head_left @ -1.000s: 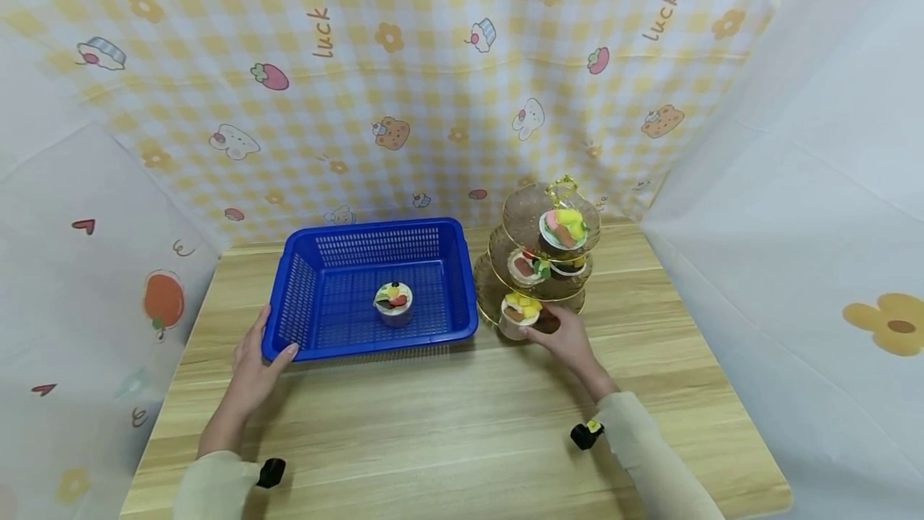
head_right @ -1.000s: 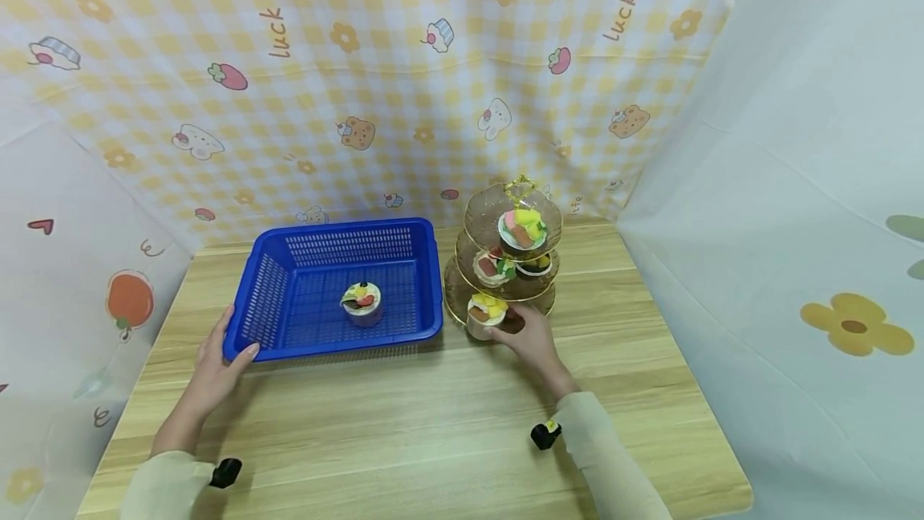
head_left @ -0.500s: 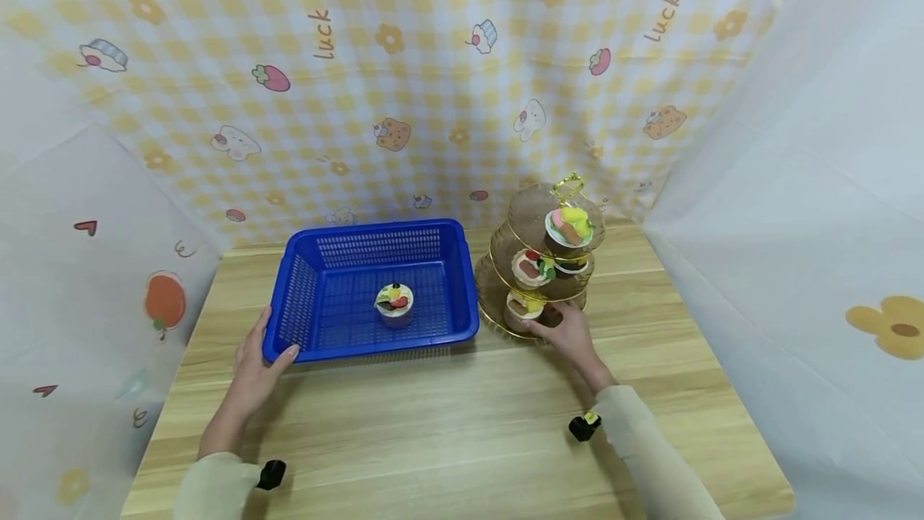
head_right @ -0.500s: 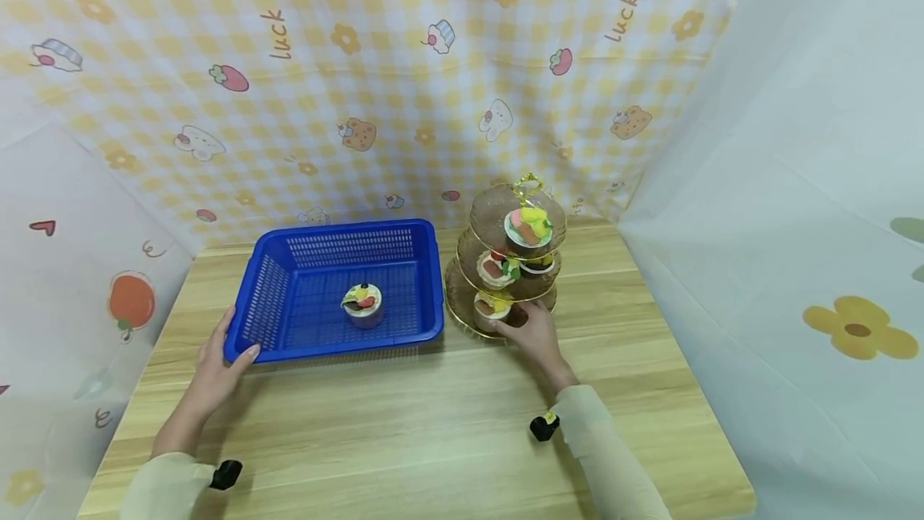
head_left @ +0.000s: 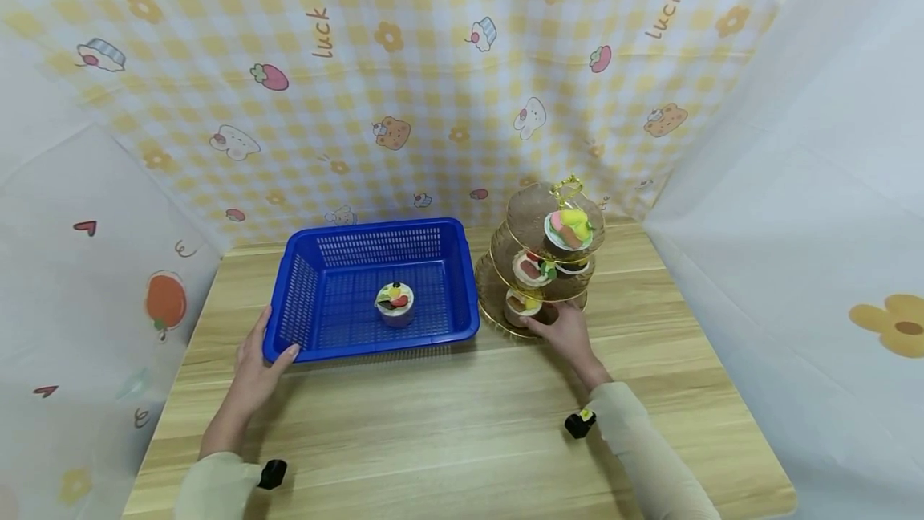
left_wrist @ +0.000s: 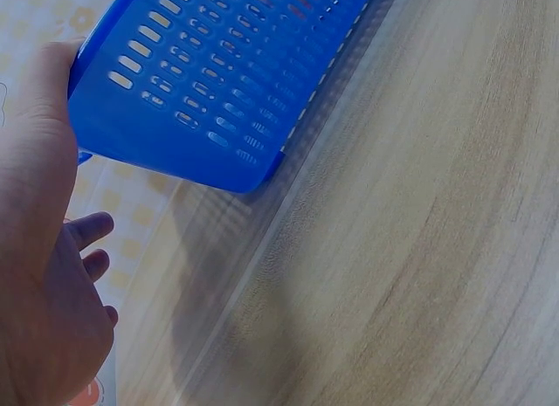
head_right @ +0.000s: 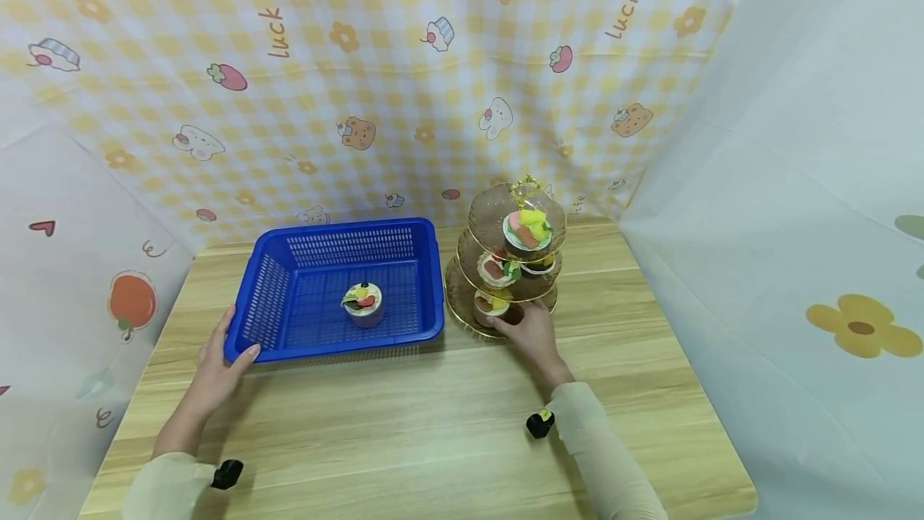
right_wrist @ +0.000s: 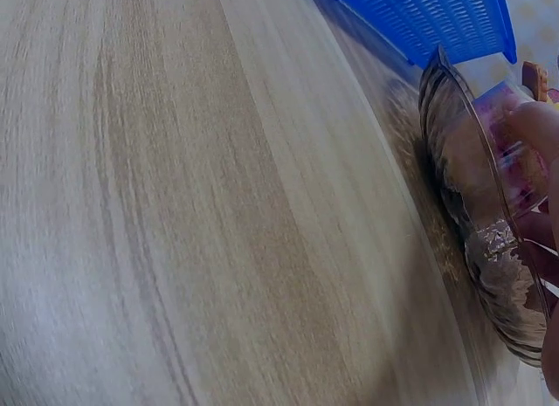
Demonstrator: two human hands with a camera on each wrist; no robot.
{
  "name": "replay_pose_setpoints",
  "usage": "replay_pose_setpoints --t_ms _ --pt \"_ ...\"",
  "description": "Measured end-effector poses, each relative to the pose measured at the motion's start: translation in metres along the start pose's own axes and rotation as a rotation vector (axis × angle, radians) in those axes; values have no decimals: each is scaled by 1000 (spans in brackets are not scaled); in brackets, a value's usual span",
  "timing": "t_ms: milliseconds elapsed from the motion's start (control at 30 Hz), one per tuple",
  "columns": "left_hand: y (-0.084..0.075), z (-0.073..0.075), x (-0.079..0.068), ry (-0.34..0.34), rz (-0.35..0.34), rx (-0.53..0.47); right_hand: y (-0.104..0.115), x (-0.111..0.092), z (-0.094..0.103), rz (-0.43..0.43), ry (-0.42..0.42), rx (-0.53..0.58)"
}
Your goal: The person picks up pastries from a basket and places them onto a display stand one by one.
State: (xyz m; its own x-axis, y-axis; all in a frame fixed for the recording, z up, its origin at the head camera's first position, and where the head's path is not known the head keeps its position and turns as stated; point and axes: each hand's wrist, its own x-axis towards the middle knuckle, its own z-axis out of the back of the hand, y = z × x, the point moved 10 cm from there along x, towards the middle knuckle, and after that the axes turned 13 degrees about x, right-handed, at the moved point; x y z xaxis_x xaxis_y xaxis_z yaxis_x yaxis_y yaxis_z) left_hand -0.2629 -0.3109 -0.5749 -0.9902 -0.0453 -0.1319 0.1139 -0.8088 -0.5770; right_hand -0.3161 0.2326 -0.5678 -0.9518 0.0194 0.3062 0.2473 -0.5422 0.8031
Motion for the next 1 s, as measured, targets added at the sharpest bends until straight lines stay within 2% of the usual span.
replay_pose_setpoints --t_ms 600,800,1000 --pt "1 -1 0 4 -4 -5 -3 -2 -1 -18 25 -38" --pt "1 -3 0 15 4 -12 -1 -8 7 -27 5 -29" --pt "1 -2 0 13 0 -17 8 -24 22 -27 -37 26"
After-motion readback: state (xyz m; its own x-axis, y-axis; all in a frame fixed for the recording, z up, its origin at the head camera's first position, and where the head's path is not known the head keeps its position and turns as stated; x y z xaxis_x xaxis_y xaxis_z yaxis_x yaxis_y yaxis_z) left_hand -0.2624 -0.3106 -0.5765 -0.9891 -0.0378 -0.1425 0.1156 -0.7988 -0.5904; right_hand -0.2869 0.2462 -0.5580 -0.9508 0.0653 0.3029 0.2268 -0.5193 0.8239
